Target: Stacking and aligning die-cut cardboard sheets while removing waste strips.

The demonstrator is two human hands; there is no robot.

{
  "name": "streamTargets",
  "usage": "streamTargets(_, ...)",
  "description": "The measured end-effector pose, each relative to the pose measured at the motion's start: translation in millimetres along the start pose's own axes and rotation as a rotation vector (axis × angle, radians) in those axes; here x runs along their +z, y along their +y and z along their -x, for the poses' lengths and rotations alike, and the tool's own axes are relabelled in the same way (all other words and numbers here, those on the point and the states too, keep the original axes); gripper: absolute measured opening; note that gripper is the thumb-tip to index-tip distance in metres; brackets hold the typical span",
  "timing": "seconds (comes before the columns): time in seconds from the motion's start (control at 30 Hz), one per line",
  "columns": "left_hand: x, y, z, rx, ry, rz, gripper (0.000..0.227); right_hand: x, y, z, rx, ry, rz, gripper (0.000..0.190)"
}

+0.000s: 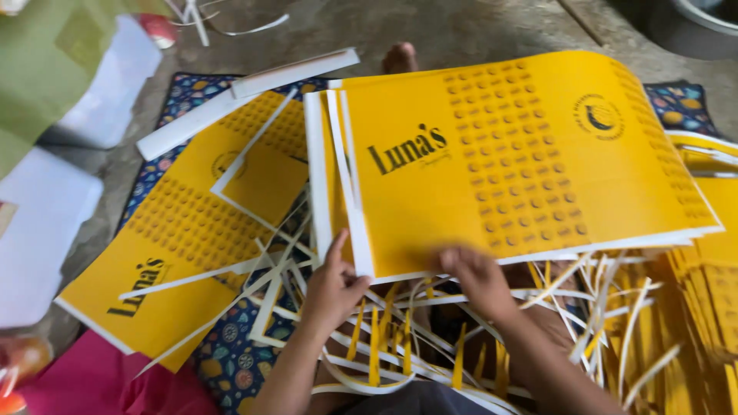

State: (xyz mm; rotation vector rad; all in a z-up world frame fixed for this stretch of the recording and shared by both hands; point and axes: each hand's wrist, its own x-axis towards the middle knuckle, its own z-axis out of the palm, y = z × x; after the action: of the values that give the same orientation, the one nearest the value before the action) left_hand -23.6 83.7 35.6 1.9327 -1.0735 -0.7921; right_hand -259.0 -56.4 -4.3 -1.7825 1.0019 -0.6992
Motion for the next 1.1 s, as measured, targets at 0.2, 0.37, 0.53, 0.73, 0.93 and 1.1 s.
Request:
streamTargets(0.2,7,21,-24,0.395,0.383,-0.648,0.054,-17,52,81,0.537,0.09,-0.377,0.032)
streamTargets(0.37,84,71,-121,0.963,0.353,-0.518,0.054,-8,87,42,0.476,0.489,-0.726,0.033)
streamTargets(0.53,121,87,-138,0.602,-0.062,-0.743,0.062,-8,69,33,0.513,0.53,-0.726,0.033)
streamTargets(0.73,112,93,-104,0.466,-0.206,-0.762,0.064,-5,76,47,0.487,0.61,-0.753,0.033)
streamTargets(0.93,114,81,-103,0.471,-0.186,-0.776,0.063,0,71,57,0.474,0.559,-0.671,0.032)
streamTargets(1.1,114,85,-105,0.475,-0.198,-0.81,0.063,-1,112,73,0.475,0.572,-0.715,0.026)
